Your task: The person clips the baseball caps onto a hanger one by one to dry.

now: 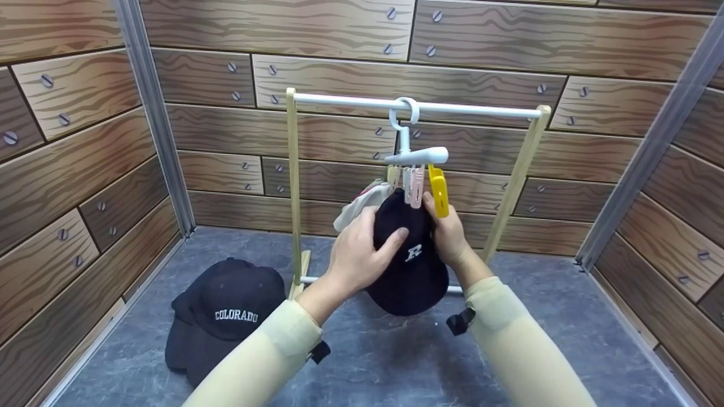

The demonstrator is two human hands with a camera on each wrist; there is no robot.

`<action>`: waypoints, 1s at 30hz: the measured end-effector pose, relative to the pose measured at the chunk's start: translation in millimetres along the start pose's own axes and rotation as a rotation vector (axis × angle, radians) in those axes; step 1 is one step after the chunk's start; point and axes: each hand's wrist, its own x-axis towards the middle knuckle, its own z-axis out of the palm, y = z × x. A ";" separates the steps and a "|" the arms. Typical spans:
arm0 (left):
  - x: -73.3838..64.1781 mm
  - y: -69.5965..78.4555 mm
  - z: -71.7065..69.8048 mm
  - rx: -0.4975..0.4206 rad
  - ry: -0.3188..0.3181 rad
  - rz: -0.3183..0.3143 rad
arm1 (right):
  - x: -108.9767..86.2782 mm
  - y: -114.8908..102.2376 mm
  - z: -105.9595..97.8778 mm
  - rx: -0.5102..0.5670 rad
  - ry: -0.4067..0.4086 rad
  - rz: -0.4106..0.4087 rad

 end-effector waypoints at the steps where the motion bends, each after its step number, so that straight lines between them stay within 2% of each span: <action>1: -1.0 -1.6 0.2 -0.007 0.001 0.002 | -1.2 0.9 -0.2 0.000 0.007 0.012; 6: -7.8 -9.7 1.0 -0.017 0.028 0.014 | -6.6 7.8 -0.9 0.021 0.019 0.036; 14: -21.2 -25.0 3.4 -0.024 0.066 0.010 | -15.9 20.2 -5.1 0.050 -0.023 -0.005; 23: -34.6 -36.5 4.6 -0.168 0.068 -0.119 | -28.1 35.0 -11.7 0.064 -0.021 -0.028; 30: -46.9 -49.6 -0.6 -0.233 0.052 -0.200 | -37.7 43.0 -17.0 -0.028 -0.033 -0.020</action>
